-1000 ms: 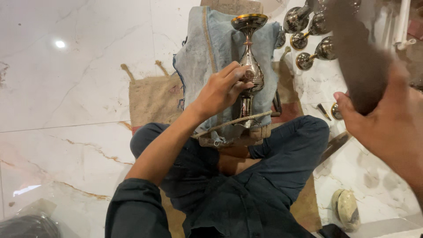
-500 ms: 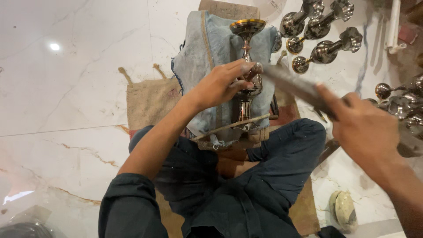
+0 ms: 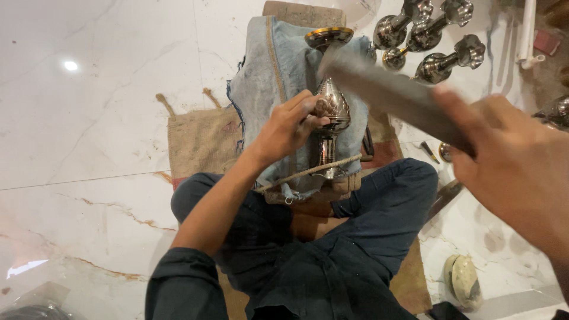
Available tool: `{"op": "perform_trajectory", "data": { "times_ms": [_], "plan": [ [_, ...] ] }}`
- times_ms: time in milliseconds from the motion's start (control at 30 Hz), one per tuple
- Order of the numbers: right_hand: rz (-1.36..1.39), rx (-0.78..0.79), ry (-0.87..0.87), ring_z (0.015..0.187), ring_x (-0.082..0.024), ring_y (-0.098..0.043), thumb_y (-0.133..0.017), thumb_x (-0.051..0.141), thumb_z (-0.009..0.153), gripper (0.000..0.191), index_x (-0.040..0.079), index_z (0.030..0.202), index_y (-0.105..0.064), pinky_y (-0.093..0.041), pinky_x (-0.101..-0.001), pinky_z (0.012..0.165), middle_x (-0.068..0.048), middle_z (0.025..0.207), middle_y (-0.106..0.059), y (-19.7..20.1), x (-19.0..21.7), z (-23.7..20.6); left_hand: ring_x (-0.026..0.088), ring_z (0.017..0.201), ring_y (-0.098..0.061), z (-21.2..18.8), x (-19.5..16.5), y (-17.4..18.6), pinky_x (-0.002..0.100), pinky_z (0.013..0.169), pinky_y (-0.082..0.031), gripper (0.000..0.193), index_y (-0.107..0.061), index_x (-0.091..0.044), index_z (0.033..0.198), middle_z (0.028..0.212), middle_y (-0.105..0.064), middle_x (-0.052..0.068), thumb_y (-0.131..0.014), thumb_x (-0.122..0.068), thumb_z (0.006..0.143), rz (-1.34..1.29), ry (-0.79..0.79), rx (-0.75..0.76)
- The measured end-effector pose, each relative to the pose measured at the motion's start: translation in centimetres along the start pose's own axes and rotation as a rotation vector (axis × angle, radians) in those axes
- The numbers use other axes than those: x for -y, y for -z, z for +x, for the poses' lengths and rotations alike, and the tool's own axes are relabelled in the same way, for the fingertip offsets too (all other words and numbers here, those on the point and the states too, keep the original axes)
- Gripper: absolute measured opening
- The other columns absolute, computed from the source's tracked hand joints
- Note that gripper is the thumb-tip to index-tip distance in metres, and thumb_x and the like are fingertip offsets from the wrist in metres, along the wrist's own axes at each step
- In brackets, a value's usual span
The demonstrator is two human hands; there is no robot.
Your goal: The person sits cross-legged on the floor and repeatedly hammers a silver-colored metal object that is secured to a wooden block with a rope. The person holds the object steady with one hand and strikes it with a hammer in the other hand, rotating the object occasionally to work different areas.
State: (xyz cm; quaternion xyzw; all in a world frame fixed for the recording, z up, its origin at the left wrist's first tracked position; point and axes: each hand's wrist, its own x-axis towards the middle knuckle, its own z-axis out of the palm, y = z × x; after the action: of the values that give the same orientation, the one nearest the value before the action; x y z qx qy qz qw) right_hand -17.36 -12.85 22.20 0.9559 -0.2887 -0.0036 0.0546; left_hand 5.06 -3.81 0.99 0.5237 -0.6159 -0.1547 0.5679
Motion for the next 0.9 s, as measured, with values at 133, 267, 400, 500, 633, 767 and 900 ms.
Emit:
{"op": "perform_trajectory", "data": {
  "times_ms": [133, 267, 400, 500, 633, 767, 900],
  "plan": [
    [-0.304, 0.17, 0.108, 0.077, -0.026, -0.074, -0.075, 0.011, 0.088, 0.075, 0.028, 0.156, -0.045, -0.06, -0.0361, 0.068, -0.011, 0.099, -0.07, 0.7, -0.2, -0.7, 0.026, 0.095, -0.071, -0.6, -0.8, -1.0, 0.033, 0.076, -0.064, 0.024, -0.056, -0.006, 0.121, 0.117, -0.064, 0.013, -0.071, -0.005, 0.102, -0.027, -0.086, -0.13],
    [0.18, -0.051, -0.026, 0.075, -0.03, -0.071, -0.077, 0.011, 0.083, 0.064, 0.016, 0.144, -0.058, -0.058, -0.0393, 0.067, -0.014, 0.102, -0.068, -0.8, -1.1, -1.9, 0.024, 0.085, -0.066, -0.9, -1.6, -1.1, 0.035, 0.07, -0.055, 0.029, -0.058, -0.004, 0.121, 0.102, -0.063, 0.011, -0.076, -0.004, 0.098, 0.044, -0.051, -0.202],
    [-0.171, -0.035, 0.064, 0.07, -0.028, -0.068, -0.075, 0.011, 0.084, 0.074, 0.025, 0.153, -0.052, -0.056, -0.0383, 0.059, -0.008, 0.087, -0.062, -3.1, -2.3, -4.1, 0.022, 0.091, -0.069, -0.9, -2.1, -1.2, 0.032, 0.075, -0.061, 0.027, -0.057, -0.003, 0.122, 0.106, -0.064, 0.012, -0.072, -0.002, 0.099, 0.018, 0.005, -0.208],
    [-0.27, -0.016, 0.077, 0.064, -0.027, -0.066, -0.074, 0.01, 0.086, 0.082, 0.029, 0.159, -0.044, -0.055, -0.0396, 0.053, -0.009, 0.087, -0.061, -6.6, -4.2, -5.1, 0.022, 0.097, -0.073, -0.7, -2.2, -0.7, 0.032, 0.08, -0.067, 0.02, -0.053, -0.008, 0.125, 0.11, -0.069, 0.011, -0.063, -0.005, 0.108, -0.215, 0.066, -0.431],
    [0.064, 0.108, -0.114, 0.077, -0.037, -0.068, -0.074, 0.013, 0.083, 0.088, 0.023, 0.16, -0.033, -0.057, -0.049, 0.063, -0.016, 0.1, -0.065, -15.9, -6.0, -7.6, 0.024, 0.101, -0.073, -2.6, -2.2, 2.0, 0.035, 0.085, -0.067, 0.03, -0.042, -0.008, 0.132, 0.114, -0.063, 0.014, -0.061, -0.007, 0.109, -0.145, 0.293, -0.823],
    [0.503, -0.09, -0.226, 0.11, -0.048, -0.063, -0.071, 0.012, 0.078, 0.087, 0.005, 0.157, -0.035, -0.052, -0.0536, 0.091, -0.027, 0.13, -0.059, -24.5, -4.9, -14.6, 0.02, 0.101, -0.072, -5.6, -2.6, 3.3, 0.031, 0.083, -0.065, 0.036, -0.038, -0.004, 0.136, 0.113, -0.062, 0.012, -0.06, -0.004, 0.107, -0.199, 0.435, -0.933],
    [0.31, 0.273, -0.406, 0.108, -0.043, -0.06, -0.076, 0.016, 0.076, 0.081, 0.003, 0.149, -0.042, -0.048, -0.049, 0.096, -0.023, 0.124, -0.058, -26.7, -0.1, -22.1, 0.02, 0.096, -0.073, -7.4, -3.0, 2.9, 0.03, 0.077, -0.065, 0.034, -0.045, -0.001, 0.136, 0.117, -0.056, 0.011, -0.061, 0.0, 0.106, -0.024, 0.66, -1.024]
  ]
}}
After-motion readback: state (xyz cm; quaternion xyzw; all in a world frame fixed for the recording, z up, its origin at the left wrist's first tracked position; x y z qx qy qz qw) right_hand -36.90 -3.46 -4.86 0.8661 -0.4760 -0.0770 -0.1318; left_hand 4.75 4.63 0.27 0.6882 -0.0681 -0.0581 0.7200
